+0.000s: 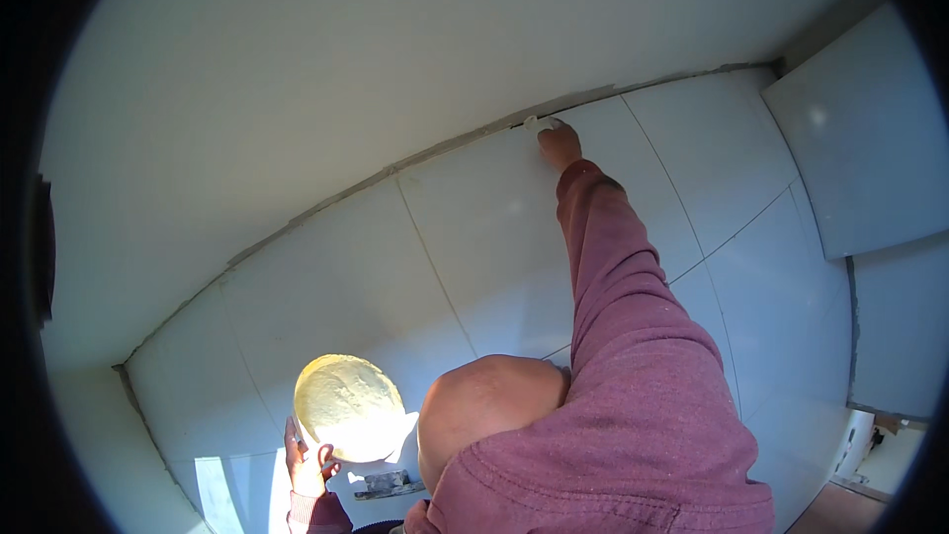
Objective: Applying grout to the joints of floor tiles using a spreader.
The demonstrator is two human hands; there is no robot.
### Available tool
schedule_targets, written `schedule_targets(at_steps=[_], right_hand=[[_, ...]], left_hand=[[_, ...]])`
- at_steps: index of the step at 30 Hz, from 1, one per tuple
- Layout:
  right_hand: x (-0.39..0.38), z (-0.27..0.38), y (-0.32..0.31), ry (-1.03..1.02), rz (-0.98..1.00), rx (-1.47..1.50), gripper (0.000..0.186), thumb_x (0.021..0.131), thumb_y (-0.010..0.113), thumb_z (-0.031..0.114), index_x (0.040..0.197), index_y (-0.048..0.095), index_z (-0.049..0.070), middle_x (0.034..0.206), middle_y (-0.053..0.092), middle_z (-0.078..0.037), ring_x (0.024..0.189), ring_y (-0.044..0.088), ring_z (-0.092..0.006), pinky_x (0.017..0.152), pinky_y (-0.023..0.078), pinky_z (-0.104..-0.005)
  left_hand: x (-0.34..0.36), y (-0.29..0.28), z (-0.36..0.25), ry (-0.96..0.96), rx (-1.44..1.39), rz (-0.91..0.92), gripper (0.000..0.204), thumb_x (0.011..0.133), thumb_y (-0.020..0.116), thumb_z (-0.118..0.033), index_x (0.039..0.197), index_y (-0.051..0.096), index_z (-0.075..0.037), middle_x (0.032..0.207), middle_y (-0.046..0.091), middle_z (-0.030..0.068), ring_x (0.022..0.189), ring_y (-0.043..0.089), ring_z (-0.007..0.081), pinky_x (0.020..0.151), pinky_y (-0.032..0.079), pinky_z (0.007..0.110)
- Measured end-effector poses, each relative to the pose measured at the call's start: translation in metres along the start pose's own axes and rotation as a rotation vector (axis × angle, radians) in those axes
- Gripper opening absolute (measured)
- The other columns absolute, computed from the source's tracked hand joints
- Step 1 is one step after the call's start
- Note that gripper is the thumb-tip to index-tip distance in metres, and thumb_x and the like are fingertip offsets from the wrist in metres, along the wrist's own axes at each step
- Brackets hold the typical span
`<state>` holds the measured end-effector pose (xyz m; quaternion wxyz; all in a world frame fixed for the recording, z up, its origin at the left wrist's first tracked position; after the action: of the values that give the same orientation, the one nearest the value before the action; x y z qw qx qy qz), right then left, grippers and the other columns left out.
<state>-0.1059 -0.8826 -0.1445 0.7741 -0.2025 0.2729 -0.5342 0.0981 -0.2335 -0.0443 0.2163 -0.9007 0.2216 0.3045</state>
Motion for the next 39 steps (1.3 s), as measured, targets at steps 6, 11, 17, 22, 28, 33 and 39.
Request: schedule_targets(at_steps=[6, 11, 17, 22, 28, 33, 39], right_hand=[[0.031, -0.001, 0.061, -0.213, 0.026, -0.076, 0.037, 0.069, 0.045, 0.005, 0.105, 0.051, 0.000, 0.053, 0.050, -0.009, 0.036, 0.046, -0.0183, 0.033, 0.035, -0.0311], [0.008, -0.005, 0.027, -0.258, -0.263, -0.156, 0.026, 0.072, 0.043, 0.007, 0.095, 0.053, -0.001, 0.060, 0.055, -0.012, 0.056, 0.057, -0.0210, 0.048, 0.046, -0.0346], [-0.011, -0.028, 0.078, 0.200, 0.242, 0.442, 0.070, 0.072, 0.041, 0.008, 0.138, 0.018, 0.011, 0.053, 0.048, -0.005, 0.047, 0.048, -0.0139, 0.037, 0.038, -0.0322], [-0.015, 0.054, 0.097, -0.427, 0.183, -0.749, 0.039, 0.070, 0.048, 0.010, 0.108, 0.056, 0.008, 0.072, 0.060, -0.014, 0.059, 0.058, -0.0265, 0.052, 0.047, -0.0385], [-0.014, 0.050, 0.032, -0.163, 0.051, -0.780, 0.024, 0.069, 0.050, 0.014, 0.083, 0.065, 0.002, 0.089, 0.063, -0.017, 0.081, 0.062, -0.0282, 0.067, 0.049, -0.0395], [0.003, -0.001, 0.015, 0.064, -0.107, 0.033, 0.030, 0.068, 0.049, 0.015, 0.091, 0.062, 0.001, 0.086, 0.062, -0.020, 0.079, 0.061, -0.0308, 0.069, 0.049, -0.0386], [-0.004, 0.022, 0.091, -0.180, 0.136, -0.243, 0.040, 0.068, 0.046, 0.015, 0.101, 0.056, -0.002, 0.089, 0.058, -0.028, 0.089, 0.056, -0.0388, 0.081, 0.044, -0.0402]], left_hand=[[0.003, -0.002, -0.002, 0.052, 0.089, -0.005, 0.080, 0.074, 0.061, -0.005, 0.137, 0.012, -0.012, 0.108, 0.051, 0.0149, 0.070, 0.058, 0.0182, 0.042, 0.047, 0.022], [0.005, -0.005, 0.014, -0.023, -0.115, -0.018, 0.078, 0.076, 0.063, -0.006, 0.137, 0.016, -0.014, 0.107, 0.050, 0.0126, 0.072, 0.059, 0.0187, 0.046, 0.047, 0.024], [0.005, -0.002, 0.008, -0.003, -0.081, 0.025, 0.074, 0.079, 0.061, -0.010, 0.137, 0.016, -0.016, 0.105, 0.049, 0.0134, 0.065, 0.058, 0.0170, 0.042, 0.044, 0.022], [0.004, -0.006, 0.001, -0.031, 0.036, -0.042, 0.082, 0.071, 0.062, 0.001, 0.137, 0.016, -0.014, 0.103, 0.052, 0.0121, 0.064, 0.056, 0.0162, 0.041, 0.048, 0.023], [0.004, -0.010, 0.008, -0.045, 0.025, -0.074, 0.081, 0.069, 0.059, 0.007, 0.136, 0.020, -0.016, 0.106, 0.052, 0.0114, 0.067, 0.057, 0.0166, 0.041, 0.046, 0.022], [0.009, -0.003, -0.003, 0.103, -0.013, 0.009, 0.074, 0.074, 0.059, -0.004, 0.136, 0.021, -0.015, 0.115, 0.046, 0.0125, 0.081, 0.056, 0.0196, 0.051, 0.048, 0.024], [0.005, -0.002, 0.007, -0.023, -0.048, 0.018, 0.072, 0.077, 0.060, -0.004, 0.136, 0.021, -0.016, 0.109, 0.045, 0.0128, 0.064, 0.057, 0.0184, 0.043, 0.045, 0.024]])
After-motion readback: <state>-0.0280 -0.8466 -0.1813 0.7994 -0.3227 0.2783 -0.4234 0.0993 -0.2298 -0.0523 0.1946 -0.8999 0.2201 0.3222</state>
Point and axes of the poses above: each hand's wrist, its own x-axis towards the middle knuckle, its own y-axis out of the palm, z = x × y, the point moved 10 cm from there along x, towards the middle knuckle
